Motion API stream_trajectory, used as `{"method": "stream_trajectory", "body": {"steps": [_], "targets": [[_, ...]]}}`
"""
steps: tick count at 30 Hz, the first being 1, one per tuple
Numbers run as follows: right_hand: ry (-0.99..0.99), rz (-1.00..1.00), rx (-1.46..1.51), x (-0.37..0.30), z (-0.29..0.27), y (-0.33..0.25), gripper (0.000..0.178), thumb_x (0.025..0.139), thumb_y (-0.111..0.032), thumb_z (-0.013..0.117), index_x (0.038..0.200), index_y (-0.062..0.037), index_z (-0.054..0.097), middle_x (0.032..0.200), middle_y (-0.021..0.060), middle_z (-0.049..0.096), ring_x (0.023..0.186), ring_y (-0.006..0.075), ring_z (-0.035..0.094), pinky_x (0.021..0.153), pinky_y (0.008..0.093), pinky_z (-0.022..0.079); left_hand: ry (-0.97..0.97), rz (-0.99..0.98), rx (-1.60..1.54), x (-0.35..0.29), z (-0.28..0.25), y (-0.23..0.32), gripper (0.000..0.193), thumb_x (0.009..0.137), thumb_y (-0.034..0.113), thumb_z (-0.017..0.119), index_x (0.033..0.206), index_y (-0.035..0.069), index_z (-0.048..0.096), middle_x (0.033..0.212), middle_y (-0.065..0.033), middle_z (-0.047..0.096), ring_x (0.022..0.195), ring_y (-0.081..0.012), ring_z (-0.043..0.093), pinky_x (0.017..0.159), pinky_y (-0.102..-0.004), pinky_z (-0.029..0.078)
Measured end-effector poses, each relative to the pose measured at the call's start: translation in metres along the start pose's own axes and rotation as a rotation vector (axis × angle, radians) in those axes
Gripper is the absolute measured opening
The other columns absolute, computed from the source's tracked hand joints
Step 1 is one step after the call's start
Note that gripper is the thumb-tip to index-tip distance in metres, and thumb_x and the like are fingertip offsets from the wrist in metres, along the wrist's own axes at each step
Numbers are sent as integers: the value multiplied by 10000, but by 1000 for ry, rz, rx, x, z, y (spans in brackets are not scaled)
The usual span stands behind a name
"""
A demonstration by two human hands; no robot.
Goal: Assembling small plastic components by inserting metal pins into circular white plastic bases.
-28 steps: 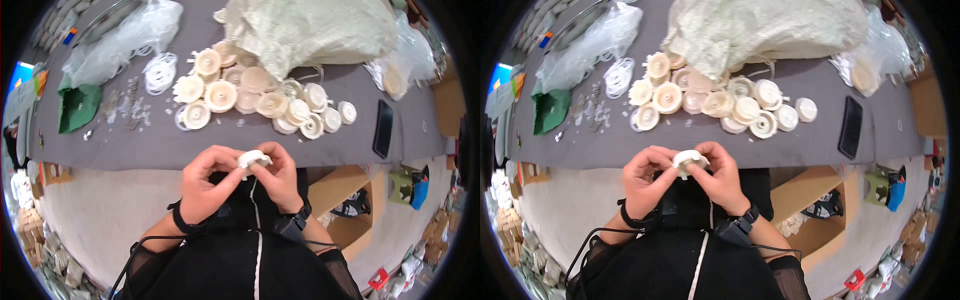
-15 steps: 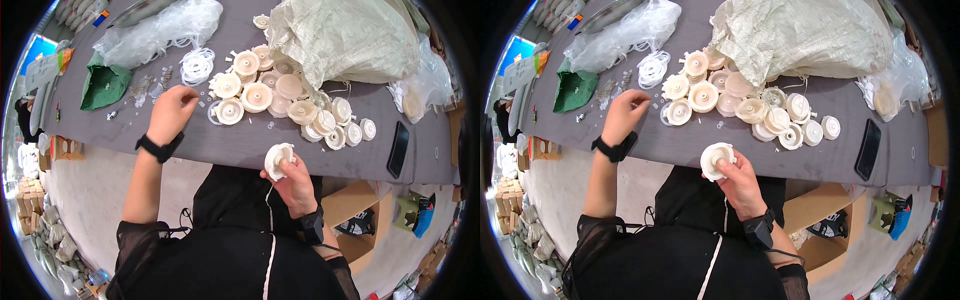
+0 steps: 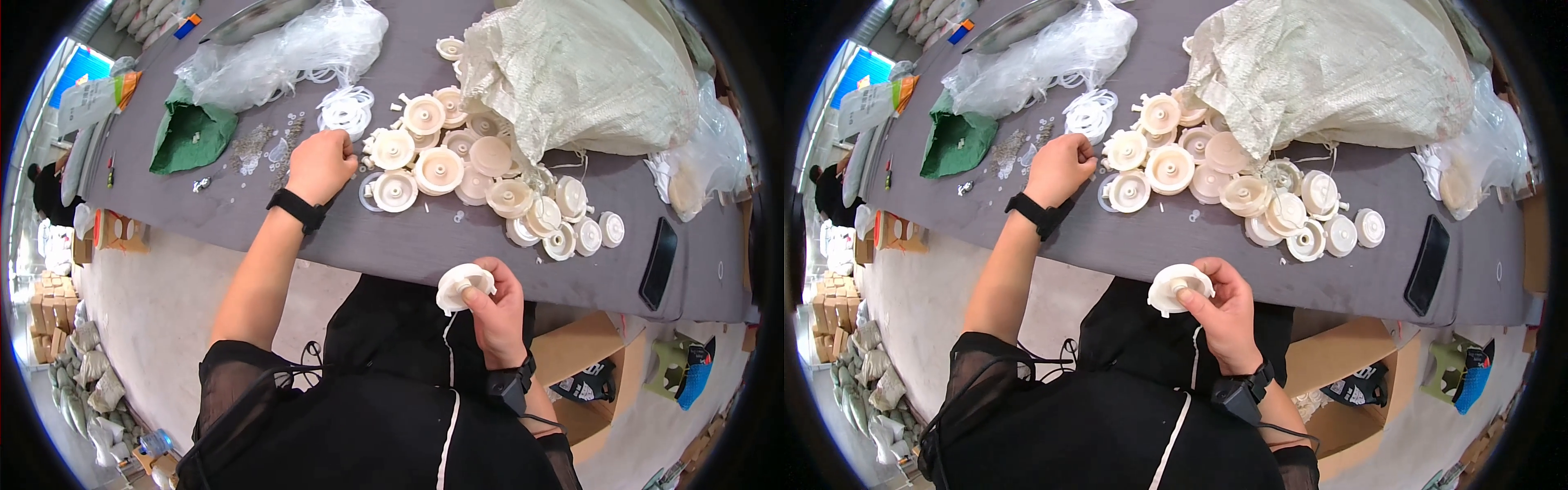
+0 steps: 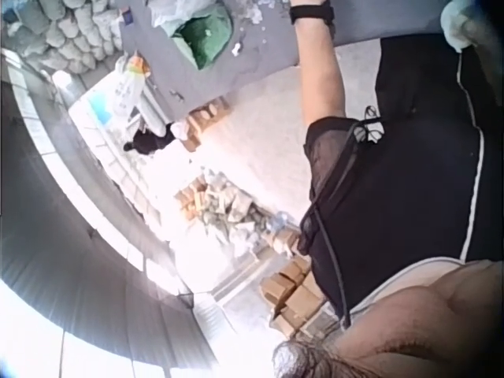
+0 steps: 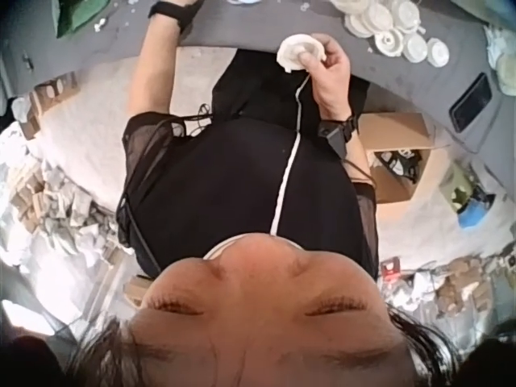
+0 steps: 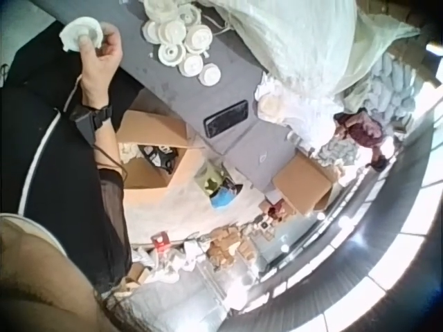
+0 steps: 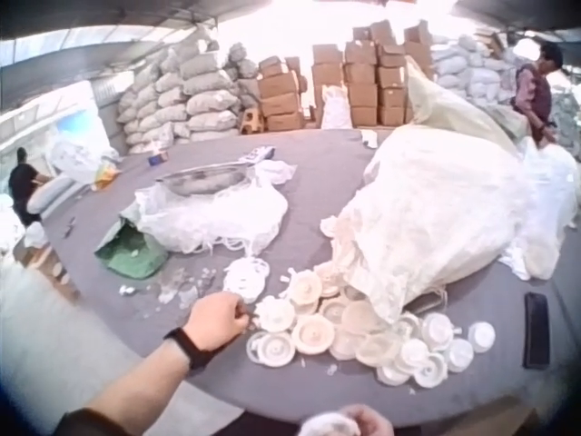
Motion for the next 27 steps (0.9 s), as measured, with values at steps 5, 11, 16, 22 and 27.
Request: {"method": "stream_trajectory", "body": {"steps": [5, 11, 16, 22, 27], "targets": [[-43, -28, -19, -2, 3, -5, 242, 796, -56, 667, 995, -8, 537, 917, 36, 606, 836, 87, 571, 765, 235, 466, -10, -6, 64, 2, 0, -1, 120, 695, 163, 619, 730, 48, 616, 731, -101, 627, 705, -276, 607, 629, -376, 472], [-119, -502, -576, -3, 10, -30, 218, 666, 67, 652, 856, -5, 572, 857, 93, 611, 742, 201, 579, 693, 294, 463, -273, 82, -883, -55, -31, 74, 49, 765, 49, 595, 780, 3, 587, 701, 22, 582, 653, -38, 515, 596, -202, 419], [-253, -802, -792, 1, 32, -53, 274, 593, 40, 686, 843, -38, 608, 814, 73, 616, 732, 236, 596, 638, 314, 481, -558, 273, -1041, -95, -38, 117, 32, 745, 7, 623, 758, -5, 596, 754, -24, 585, 699, -92, 534, 650, -232, 428], [-206, -775, -784, -8, 31, -48, 272, 602, 18, 715, 849, -56, 628, 865, 66, 618, 750, 221, 607, 622, 298, 482, -677, 348, -1047, -100, -30, 118, 71, 783, 64, 630, 831, 12, 621, 768, -21, 585, 671, -82, 563, 610, -218, 444], [-250, -768, -785, -6, 29, -51, 270, 616, 18, 723, 857, -56, 628, 873, 63, 621, 743, 209, 606, 611, 283, 477, -656, 382, -983, -100, -33, 119, 82, 779, 58, 633, 844, 8, 625, 773, -27, 590, 680, -89, 574, 612, -222, 452]]}}
Point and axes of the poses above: each hand's wrist, its own x-axis towards the middle knuckle, its own z-axis out of the palm, y = z × x, the point moved 6 cm from there along x, towards the middle knuckle
